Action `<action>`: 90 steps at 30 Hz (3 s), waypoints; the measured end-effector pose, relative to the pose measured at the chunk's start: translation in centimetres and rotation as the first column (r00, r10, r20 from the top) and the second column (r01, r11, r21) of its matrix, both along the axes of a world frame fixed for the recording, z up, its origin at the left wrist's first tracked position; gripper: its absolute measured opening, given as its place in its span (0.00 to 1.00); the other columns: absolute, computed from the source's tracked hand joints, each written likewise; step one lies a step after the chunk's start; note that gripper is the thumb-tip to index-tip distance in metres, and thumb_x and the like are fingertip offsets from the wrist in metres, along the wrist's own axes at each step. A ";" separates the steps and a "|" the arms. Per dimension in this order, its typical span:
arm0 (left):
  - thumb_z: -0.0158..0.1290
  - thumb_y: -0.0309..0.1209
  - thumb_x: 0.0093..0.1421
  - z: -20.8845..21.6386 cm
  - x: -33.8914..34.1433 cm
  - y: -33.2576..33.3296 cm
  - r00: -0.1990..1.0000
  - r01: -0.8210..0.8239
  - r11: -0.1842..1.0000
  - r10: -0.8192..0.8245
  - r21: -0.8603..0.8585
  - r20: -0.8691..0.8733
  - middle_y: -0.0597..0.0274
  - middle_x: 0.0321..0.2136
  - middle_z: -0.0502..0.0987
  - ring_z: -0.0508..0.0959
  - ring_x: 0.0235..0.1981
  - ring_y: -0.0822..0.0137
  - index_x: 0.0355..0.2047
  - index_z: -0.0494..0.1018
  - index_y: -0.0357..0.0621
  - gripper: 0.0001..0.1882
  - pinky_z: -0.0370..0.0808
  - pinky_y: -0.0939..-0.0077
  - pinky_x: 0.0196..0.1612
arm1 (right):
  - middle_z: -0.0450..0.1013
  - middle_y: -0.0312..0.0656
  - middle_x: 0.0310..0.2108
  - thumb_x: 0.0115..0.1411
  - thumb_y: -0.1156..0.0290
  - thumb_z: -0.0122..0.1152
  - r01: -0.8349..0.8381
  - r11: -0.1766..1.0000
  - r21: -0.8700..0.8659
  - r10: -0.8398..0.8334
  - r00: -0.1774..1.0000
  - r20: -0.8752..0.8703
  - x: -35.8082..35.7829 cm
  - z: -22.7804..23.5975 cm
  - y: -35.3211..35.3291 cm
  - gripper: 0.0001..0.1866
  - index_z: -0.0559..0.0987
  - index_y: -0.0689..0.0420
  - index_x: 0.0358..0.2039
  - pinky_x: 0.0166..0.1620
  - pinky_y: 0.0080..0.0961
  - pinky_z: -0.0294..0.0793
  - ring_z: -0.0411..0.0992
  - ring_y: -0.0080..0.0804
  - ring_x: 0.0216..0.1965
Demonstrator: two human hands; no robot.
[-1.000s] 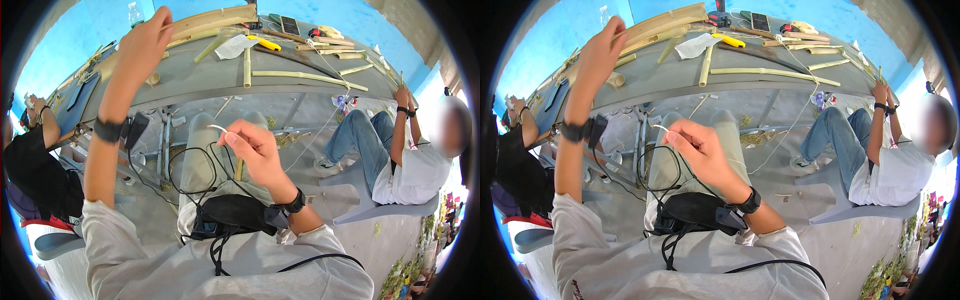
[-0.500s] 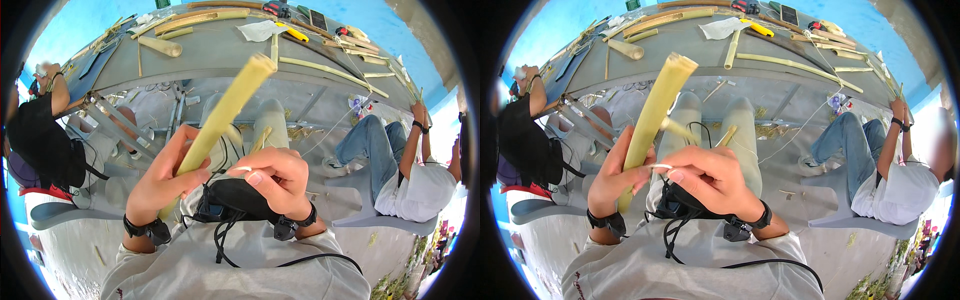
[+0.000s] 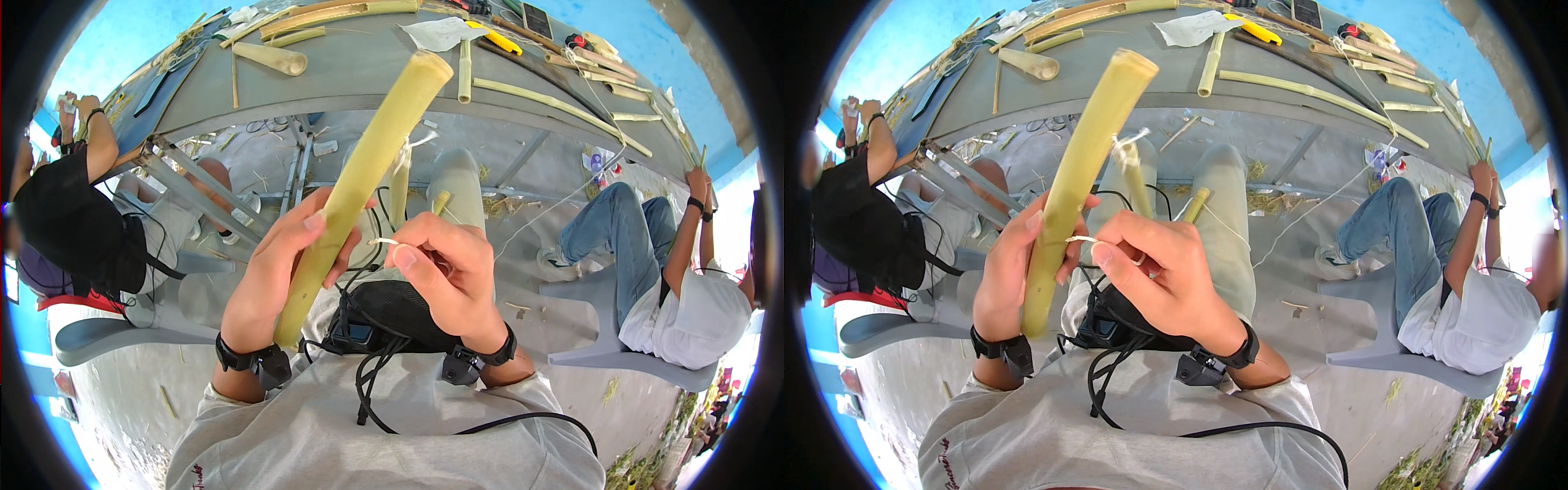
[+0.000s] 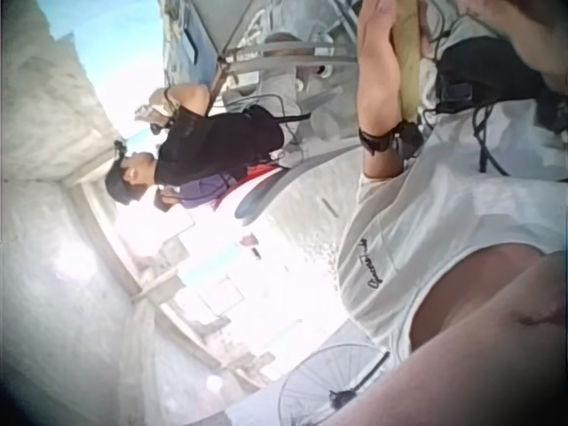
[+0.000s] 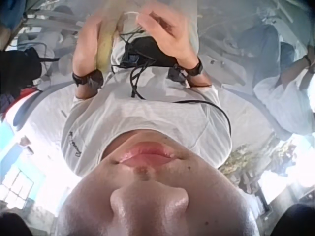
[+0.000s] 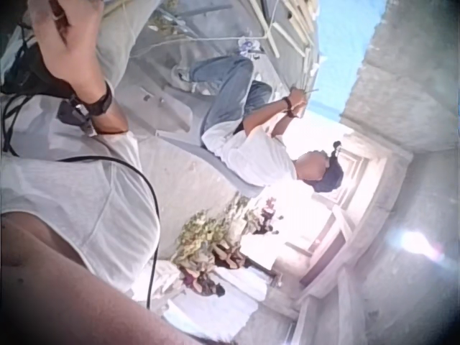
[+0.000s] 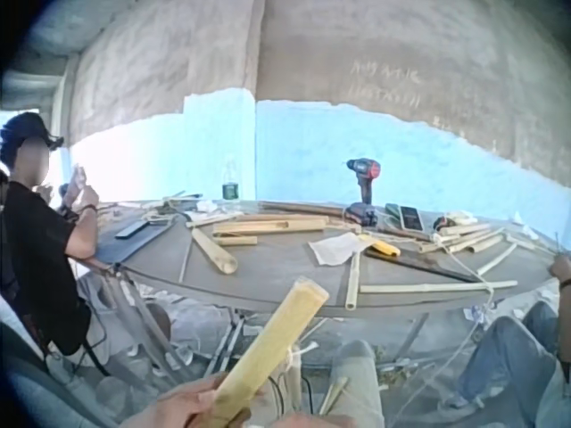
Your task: Assembling bamboo strips into a structure by tying them with string.
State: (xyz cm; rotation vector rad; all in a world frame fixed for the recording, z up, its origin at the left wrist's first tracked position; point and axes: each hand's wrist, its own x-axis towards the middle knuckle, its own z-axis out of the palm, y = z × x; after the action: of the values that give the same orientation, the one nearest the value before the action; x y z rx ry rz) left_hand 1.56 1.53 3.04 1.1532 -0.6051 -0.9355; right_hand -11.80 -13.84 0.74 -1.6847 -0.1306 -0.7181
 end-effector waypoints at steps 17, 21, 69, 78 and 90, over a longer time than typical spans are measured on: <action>0.44 0.27 0.70 -1.0 1.7 -2.2 0.822 -0.065 0.997 0.024 0.051 0.569 0.61 0.38 0.72 0.68 0.36 0.74 0.54 0.62 0.39 0.14 0.68 0.78 0.42 | 0.67 0.27 0.15 0.65 0.72 0.59 0.171 0.978 0.116 -0.157 0.980 -0.118 1.3 -1.0 0.3 0.11 0.82 0.62 0.26 0.21 0.16 0.49 0.55 0.11 0.18; 0.39 0.26 0.71 -0.6 1.2 -2.1 0.854 -0.052 0.996 0.007 0.072 0.520 0.62 0.40 0.71 0.69 0.36 0.76 0.55 0.63 0.38 0.15 0.68 0.80 0.42 | 0.68 0.29 0.14 0.64 0.72 0.59 0.252 0.961 0.116 -0.237 0.963 -0.132 1.5 -1.3 -0.1 0.12 0.82 0.63 0.25 0.21 0.15 0.54 0.59 0.11 0.17; 0.38 0.44 0.74 -3.2 -0.1 -1.4 0.946 0.068 0.997 -0.077 0.039 0.315 0.63 0.30 0.70 0.67 0.27 0.76 0.53 0.66 0.35 0.23 0.65 0.82 0.31 | 0.74 0.39 0.14 0.60 0.71 0.59 0.250 0.934 -0.255 -0.274 0.960 -0.063 2.3 -1.6 -0.3 0.10 0.74 0.58 0.23 0.21 0.31 0.68 0.71 0.40 0.15; 0.38 0.46 0.73 -3.1 0.0 -1.2 0.944 0.076 0.996 -0.085 0.041 0.319 0.62 0.30 0.71 0.67 0.28 0.76 0.52 0.67 0.36 0.24 0.65 0.82 0.31 | 0.73 0.41 0.16 0.62 0.70 0.58 0.287 0.851 -0.441 -0.324 0.946 -0.011 2.2 -1.7 -0.8 0.08 0.74 0.56 0.26 0.22 0.36 0.68 0.72 0.43 0.17; 0.37 0.46 0.73 -3.1 -0.1 -0.9 0.965 -0.007 0.997 -0.012 0.072 0.263 0.63 0.29 0.71 0.67 0.25 0.77 0.52 0.67 0.37 0.24 0.65 0.82 0.30 | 0.74 0.40 0.20 0.63 0.78 0.59 0.291 0.916 -0.276 -0.292 0.956 0.039 1.5 -1.7 0.1 0.09 0.68 0.59 0.39 0.23 0.33 0.70 0.76 0.43 0.21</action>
State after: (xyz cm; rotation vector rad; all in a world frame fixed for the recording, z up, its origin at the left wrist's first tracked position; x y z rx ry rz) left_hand 1.49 0.65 -0.06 1.3547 -0.7923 -0.8166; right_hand -10.25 -13.72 -0.93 -2.0013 0.0256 -0.9554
